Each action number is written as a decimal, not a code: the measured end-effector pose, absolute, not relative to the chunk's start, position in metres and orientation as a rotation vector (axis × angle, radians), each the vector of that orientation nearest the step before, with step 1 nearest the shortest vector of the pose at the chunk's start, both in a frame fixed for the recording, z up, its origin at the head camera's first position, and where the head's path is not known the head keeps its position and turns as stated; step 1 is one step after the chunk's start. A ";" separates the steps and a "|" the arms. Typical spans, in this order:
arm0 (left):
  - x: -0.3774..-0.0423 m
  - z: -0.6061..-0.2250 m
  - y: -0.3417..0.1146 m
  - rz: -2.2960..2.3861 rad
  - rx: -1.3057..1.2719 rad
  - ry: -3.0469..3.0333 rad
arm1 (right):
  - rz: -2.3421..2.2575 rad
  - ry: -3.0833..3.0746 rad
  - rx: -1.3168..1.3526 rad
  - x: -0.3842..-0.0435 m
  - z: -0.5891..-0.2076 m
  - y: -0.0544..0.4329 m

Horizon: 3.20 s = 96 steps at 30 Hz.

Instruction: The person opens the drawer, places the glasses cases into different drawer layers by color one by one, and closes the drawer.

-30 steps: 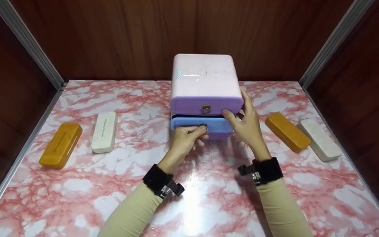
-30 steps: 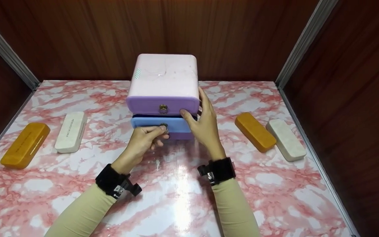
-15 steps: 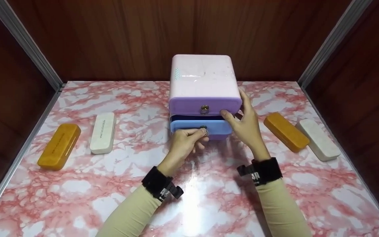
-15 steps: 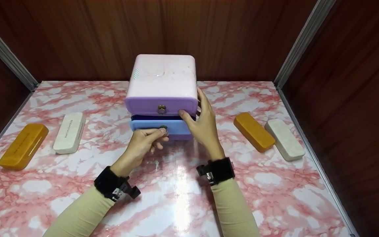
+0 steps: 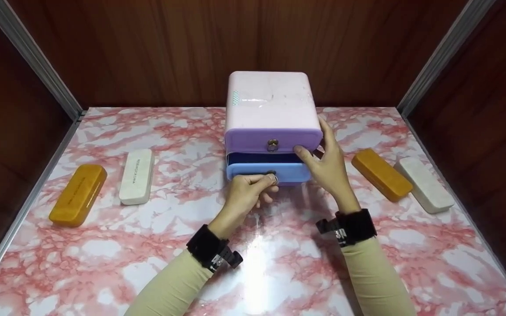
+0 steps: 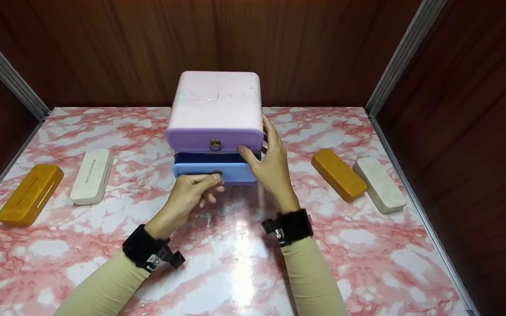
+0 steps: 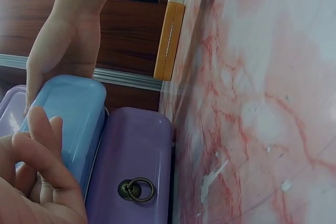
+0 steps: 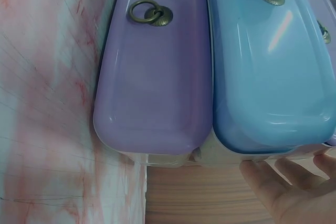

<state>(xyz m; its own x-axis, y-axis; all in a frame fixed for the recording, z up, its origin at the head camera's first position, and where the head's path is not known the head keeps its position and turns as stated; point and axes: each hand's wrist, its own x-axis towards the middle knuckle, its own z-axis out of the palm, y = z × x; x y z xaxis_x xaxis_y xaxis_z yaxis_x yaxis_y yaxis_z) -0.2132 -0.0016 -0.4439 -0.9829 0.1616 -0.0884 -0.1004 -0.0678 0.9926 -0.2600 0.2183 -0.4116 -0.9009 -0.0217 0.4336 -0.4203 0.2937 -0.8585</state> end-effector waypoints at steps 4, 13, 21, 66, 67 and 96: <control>-0.211 -0.444 -0.003 2.154 0.070 2.017 | 1.637 -2.232 0.399 -0.260 -0.411 0.218; -0.206 -0.443 -0.005 2.158 0.088 2.023 | 1.636 -2.240 0.389 -0.259 -0.412 0.219; -0.202 -0.443 -0.007 2.137 0.095 2.041 | 1.604 -2.252 0.394 -0.259 -0.411 0.218; -0.181 -0.445 -0.011 2.120 0.168 2.046 | 1.659 -2.261 0.397 -0.259 -0.406 0.221; -0.180 -0.445 -0.012 2.119 0.167 2.044 | 1.659 -2.262 0.397 -0.259 -0.406 0.221; -0.158 -0.450 -0.007 2.095 0.167 2.062 | 1.699 -2.240 0.402 -0.260 -0.406 0.222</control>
<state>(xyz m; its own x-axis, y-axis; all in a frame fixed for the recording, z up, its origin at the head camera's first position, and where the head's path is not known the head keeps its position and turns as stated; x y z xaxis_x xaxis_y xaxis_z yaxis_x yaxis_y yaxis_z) -0.1576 -0.0072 -0.4496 -0.9742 0.2184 -0.0575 -0.0610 -0.0094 0.9981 -0.2596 0.2215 -0.4058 -0.9158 -0.0409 0.3996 -0.3958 0.2611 -0.8804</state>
